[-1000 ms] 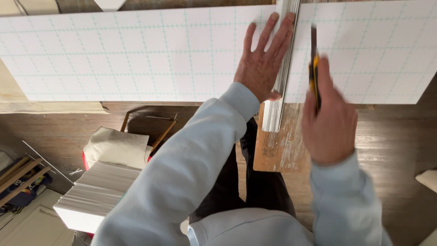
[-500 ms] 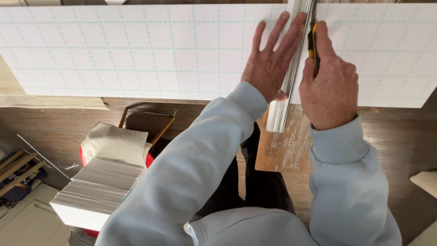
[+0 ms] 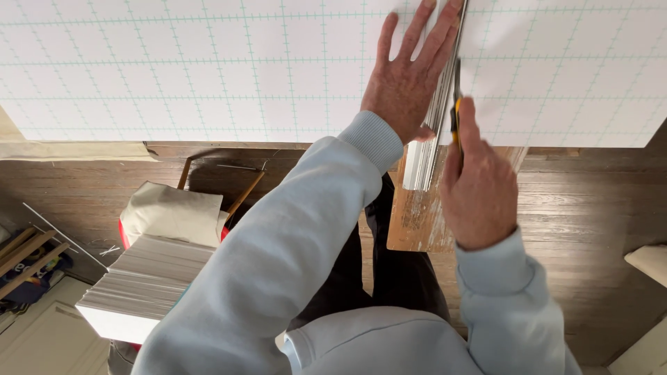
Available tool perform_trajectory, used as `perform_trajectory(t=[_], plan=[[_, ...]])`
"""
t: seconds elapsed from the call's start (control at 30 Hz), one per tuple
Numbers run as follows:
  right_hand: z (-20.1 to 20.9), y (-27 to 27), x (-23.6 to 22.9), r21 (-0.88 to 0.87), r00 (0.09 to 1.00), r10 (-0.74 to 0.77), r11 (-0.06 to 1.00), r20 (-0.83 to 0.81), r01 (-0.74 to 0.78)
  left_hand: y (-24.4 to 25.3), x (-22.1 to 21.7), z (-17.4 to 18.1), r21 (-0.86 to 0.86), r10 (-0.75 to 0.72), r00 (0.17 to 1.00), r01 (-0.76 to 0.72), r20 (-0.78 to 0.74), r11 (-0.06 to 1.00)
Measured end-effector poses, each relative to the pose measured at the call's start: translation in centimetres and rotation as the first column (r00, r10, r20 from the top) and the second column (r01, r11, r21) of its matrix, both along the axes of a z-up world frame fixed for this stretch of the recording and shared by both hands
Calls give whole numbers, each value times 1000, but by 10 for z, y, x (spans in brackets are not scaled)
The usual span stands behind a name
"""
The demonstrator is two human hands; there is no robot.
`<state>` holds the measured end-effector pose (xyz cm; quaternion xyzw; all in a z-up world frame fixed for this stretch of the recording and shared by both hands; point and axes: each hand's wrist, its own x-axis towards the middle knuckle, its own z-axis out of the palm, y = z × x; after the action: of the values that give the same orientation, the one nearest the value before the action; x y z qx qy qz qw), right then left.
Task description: The recorder measures a white board using a tape measure and pencil, then cuts it using a utility knife and a straight edge.
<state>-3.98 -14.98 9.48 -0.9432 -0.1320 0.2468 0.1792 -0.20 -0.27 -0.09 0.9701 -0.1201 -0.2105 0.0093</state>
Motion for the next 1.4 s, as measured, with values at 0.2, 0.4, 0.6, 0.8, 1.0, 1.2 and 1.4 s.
perform_trajectory(t=[0.2,0.4,0.6,0.8,1.0,1.2,1.4], plan=[[21,-11,-51,44,999,-43,998,-22,44,2,2,4,-8,-8,1000,8,-9,1000],[38,-27,-82,-48,968,-125,992,-217,117,1,1,4,32,-36,999,36,-7,999],[54,-31,-39,-6,953,-211,977,-215,215,1,0,5,22,-34,999,34,-25,999],[-6,-4,48,137,992,-86,988,95,73,4,5,9,31,-34,998,36,-54,999],[-22,9,75,140,984,-3,990,180,-23,2,3,6,27,-18,1000,19,-25,999],[-21,14,72,94,989,24,995,146,-38,1,1,2,41,-34,999,36,-35,999],[-21,6,48,70,997,5,997,74,-10,1,2,3,38,-29,999,31,-34,999]])
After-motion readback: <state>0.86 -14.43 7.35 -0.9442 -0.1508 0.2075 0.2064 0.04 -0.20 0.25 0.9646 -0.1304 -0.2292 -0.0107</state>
